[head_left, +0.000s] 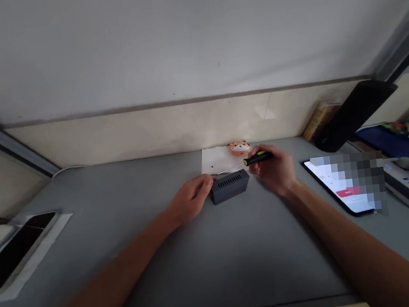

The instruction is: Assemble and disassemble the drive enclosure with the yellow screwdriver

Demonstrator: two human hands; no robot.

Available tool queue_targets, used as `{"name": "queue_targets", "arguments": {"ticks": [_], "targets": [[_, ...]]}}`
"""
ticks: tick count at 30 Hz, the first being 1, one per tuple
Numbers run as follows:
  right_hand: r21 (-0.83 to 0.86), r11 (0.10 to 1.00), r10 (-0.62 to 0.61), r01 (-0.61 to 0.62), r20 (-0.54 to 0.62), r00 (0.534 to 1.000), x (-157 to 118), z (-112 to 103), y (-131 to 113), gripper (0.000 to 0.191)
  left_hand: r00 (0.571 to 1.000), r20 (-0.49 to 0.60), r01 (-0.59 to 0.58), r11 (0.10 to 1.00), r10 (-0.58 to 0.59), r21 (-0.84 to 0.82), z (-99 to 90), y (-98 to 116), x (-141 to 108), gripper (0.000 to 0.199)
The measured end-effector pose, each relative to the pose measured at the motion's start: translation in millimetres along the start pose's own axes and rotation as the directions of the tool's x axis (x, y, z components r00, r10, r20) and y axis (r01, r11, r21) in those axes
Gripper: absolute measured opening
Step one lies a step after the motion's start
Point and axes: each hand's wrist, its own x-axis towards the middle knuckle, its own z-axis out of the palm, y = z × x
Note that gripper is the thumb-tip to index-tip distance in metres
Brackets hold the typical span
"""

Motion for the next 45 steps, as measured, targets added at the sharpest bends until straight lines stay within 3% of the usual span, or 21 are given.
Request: {"name": "queue_targets", "arguments": {"ticks": [6, 13, 22, 36, 42, 45], "targets": [[-0.025, 0.999, 0.022, -0.021, 0.038, 0.999, -2, 3, 1, 0.024, 0.971, -0.171, -0.154, 0.985, 0.165, 0.075, -3.1, 0, -3, 0.03], [-0.059, 0.998, 0.039, -0.035, 0.067, 0.997, -2, 4, 2, 0.025, 0.898, -0.187, -0.34, 0.898, 0.398, 0.278, -7.2, 6, -5, 0.018], [-0.037, 0.999, 0.035, -0.035, 0.008, 0.999, -2, 6, 3, 0.022, 0.86, -0.168, -0.401, 0.842, 0.482, 0.36, -7.1, 3, -3, 0.02], [-0.008, 0.999, 0.041, -0.041, 0.017, 0.999, 1, 0, 3, 0.019, 0.812, -0.194, -0.424, 0.785, 0.55, 0.451, -6.9, -1, -4, 0.023], [-0.049, 0.998, 0.041, -0.046, -0.106, 0.994, 8, -3, 9, 0.026, 0.752, -0.182, -0.473, 0.71, 0.634, 0.521, -8.9, -1, -3, 0.023], [-0.141, 0.988, 0.033, -0.057, -0.166, 0.986, 9, -1, 14, 0.03, 0.749, -0.208, -0.455, 0.717, 0.629, 0.528, -8.5, 0, -3, 0.024]]}}
